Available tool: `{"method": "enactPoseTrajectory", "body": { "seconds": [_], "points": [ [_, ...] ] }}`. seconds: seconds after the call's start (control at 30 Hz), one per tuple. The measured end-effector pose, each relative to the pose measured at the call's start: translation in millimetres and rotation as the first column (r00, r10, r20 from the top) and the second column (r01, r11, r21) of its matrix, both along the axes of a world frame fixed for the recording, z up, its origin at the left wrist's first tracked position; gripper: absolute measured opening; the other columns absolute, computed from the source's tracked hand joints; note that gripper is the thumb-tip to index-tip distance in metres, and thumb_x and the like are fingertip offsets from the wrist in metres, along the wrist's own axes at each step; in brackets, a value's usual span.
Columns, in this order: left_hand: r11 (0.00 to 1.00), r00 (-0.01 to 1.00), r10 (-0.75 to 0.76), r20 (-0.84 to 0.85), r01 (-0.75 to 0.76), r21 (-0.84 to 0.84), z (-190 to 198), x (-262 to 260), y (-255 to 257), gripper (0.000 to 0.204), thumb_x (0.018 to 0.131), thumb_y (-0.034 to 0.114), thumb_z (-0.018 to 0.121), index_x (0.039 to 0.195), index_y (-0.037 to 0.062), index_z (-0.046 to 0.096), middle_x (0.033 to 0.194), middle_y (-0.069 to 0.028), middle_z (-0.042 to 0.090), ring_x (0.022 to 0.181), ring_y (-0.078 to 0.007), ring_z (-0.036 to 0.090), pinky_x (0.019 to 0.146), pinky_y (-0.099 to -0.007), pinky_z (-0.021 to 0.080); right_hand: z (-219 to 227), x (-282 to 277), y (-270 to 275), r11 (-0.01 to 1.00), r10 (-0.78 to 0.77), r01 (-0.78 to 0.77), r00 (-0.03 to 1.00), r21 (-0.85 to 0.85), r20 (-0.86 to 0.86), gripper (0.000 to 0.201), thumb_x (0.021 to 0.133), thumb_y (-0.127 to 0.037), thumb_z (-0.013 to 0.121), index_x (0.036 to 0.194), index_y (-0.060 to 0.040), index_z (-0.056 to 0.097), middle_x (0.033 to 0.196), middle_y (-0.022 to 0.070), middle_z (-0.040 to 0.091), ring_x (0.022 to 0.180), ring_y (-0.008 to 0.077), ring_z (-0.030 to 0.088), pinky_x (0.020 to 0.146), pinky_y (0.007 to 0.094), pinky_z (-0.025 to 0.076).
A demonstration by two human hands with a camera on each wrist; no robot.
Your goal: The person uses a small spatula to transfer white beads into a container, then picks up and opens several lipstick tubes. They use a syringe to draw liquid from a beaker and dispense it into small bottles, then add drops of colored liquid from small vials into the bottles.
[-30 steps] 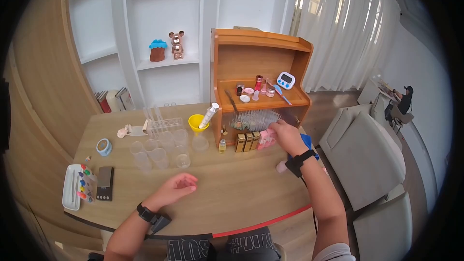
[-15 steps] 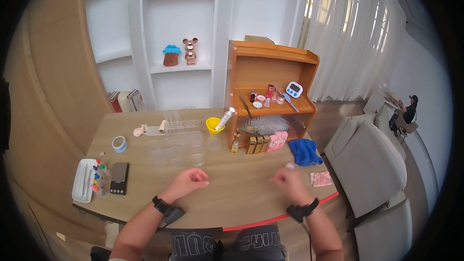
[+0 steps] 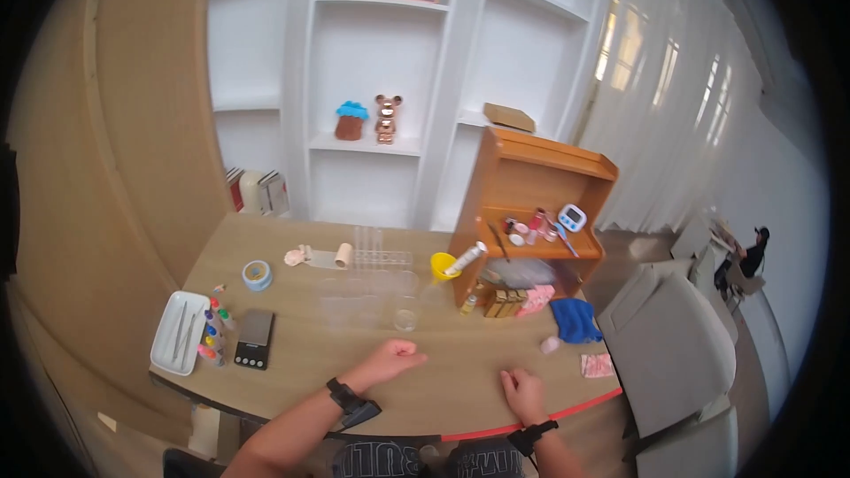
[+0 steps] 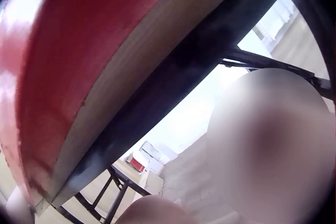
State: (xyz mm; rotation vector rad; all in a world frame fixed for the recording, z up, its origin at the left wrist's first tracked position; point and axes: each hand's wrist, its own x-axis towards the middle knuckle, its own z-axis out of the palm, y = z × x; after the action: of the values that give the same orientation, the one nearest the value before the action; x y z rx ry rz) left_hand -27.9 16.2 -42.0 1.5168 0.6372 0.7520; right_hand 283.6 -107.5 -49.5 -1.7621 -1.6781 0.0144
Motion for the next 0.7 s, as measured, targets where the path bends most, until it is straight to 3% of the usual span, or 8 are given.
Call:
{"method": "enactPoseTrajectory", "body": {
  "seconds": [0.13,0.23,0.53,0.63,0.7],
  "points": [
    [0.998,1.0,-0.016,0.02,0.015,0.057,-6.0,3.9,1.7,0.055,0.097,0.028,0.069,0.065,0.0148,0.027,0.064,0.0103,0.023,0.06,-0.0032,0.023,0.05,-0.0274,0.023,2.2,-3.7,3.7,0.998,-0.047,0.048,0.999,-0.033,0.011,0.028,0.091,-0.019,0.07,0.074,0.0011,0.062,0.066,0.0204,0.059,0.06,0.0379,0.059,0.056,0.0447,0.045],
    [0.997,0.998,-0.062,0.018,0.063,-0.04,-5.2,3.7,0.6,0.054,0.098,0.029,0.069,0.065,0.0151,0.027,0.065,0.0102,0.023,0.06,-0.0033,0.023,0.05,-0.0277,0.022,-1.4,-1.0,8.9,0.997,-0.064,0.065,0.997,-0.033,0.037,0.028,0.09,-0.018,0.071,0.072,0.0009,0.061,0.066,0.0208,0.06,0.061,0.0389,0.06,0.056,0.0455,0.045],
    [0.98,0.983,-0.162,-0.089,0.15,-0.131,0.8,-0.9,-3.4,0.054,0.1,0.033,0.066,0.062,0.0161,0.032,0.062,0.0112,0.027,0.058,-0.0022,0.025,0.05,-0.0264,0.023,8.5,-2.8,6.9,0.999,-0.045,0.047,0.995,-0.017,0.092,0.025,0.088,-0.022,0.07,0.073,-0.0022,0.065,0.069,0.0187,0.064,0.063,0.0404,0.062,0.057,0.0483,0.049],
    [0.964,0.977,-0.108,-0.185,0.058,-0.259,1.8,-7.0,-7.5,0.052,0.101,0.032,0.065,0.06,0.018,0.035,0.059,0.0127,0.029,0.054,-0.0011,0.026,0.049,-0.0255,0.021,6.6,1.7,6.5,0.997,-0.046,0.052,0.992,-0.051,0.115,0.026,0.089,-0.026,0.069,0.072,-0.0062,0.066,0.069,0.0169,0.066,0.063,0.0391,0.065,0.057,0.0503,0.05],
    [0.973,0.979,-0.065,-0.191,0.02,-0.231,6.9,-5.0,-13.5,0.051,0.101,0.031,0.065,0.06,0.0182,0.037,0.058,0.0126,0.03,0.053,-0.001,0.027,0.048,-0.0254,0.021,2.2,4.0,5.0,0.998,-0.034,0.039,0.995,-0.054,0.091,0.024,0.088,-0.026,0.069,0.073,-0.0076,0.066,0.069,0.0156,0.065,0.062,0.0383,0.064,0.057,0.0492,0.051]
  ]
}}
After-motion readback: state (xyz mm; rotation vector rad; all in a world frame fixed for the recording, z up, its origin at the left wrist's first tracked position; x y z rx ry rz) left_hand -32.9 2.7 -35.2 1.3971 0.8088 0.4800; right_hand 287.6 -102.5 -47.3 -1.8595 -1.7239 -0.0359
